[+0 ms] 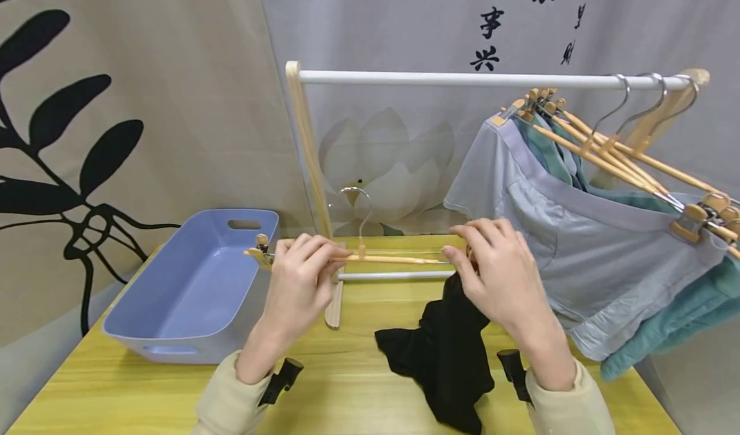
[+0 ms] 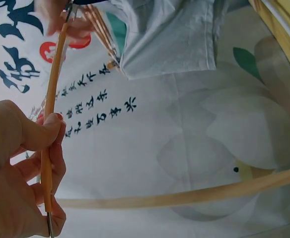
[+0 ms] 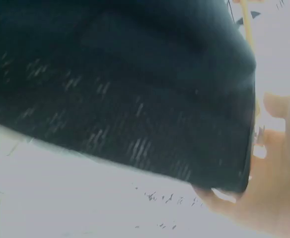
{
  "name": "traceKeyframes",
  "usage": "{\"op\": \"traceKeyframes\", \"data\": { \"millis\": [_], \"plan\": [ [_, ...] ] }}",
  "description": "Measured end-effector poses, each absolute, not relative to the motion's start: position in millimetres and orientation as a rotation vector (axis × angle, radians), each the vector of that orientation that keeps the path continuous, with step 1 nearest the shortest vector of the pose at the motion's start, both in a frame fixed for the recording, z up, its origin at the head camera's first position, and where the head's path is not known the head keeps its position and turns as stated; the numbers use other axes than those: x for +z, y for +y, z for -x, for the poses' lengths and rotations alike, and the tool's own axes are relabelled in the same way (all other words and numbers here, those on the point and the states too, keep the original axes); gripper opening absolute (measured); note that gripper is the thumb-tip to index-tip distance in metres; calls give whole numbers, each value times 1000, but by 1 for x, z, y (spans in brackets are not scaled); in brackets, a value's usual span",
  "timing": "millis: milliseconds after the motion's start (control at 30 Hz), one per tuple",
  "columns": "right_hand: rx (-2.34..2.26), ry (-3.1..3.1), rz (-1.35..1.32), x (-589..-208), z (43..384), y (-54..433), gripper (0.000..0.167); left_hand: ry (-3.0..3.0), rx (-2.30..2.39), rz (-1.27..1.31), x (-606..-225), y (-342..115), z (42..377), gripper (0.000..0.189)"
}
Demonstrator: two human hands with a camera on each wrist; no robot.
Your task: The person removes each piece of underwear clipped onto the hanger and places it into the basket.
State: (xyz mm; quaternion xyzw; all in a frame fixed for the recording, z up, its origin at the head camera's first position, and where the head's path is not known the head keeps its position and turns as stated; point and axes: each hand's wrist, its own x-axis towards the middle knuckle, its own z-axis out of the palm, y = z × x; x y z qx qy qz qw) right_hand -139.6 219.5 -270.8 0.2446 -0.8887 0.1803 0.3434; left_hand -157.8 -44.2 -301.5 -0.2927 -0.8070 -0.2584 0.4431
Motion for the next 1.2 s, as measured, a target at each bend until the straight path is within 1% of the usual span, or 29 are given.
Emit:
{"op": "traceKeyframes", "data": {
  "millis": [100, 333, 467, 567, 900, 1200],
  "plan": [
    [637, -2475, -589, -270, 140, 232, 22, -1985, -640, 713, -302, -47, 159, 13],
    [1136, -2392, -651, -276, 143, 235, 17, -1958, -650, 706, -303, -52, 160, 10],
    [1289, -2330, -598, -278, 141, 230, 18, -1970, -654, 711, -302, -53, 158, 15],
    [1321, -2304, -573, -279, 140, 228, 18, -1982, -655, 713, -301, -54, 157, 19],
    [1372, -2204, -566, -282, 141, 224, 16, -1982, -649, 708, -300, -55, 157, 16],
    [1340, -2195, -592, -282, 142, 225, 15, -1979, -657, 712, -299, -55, 156, 20]
  ]
}}
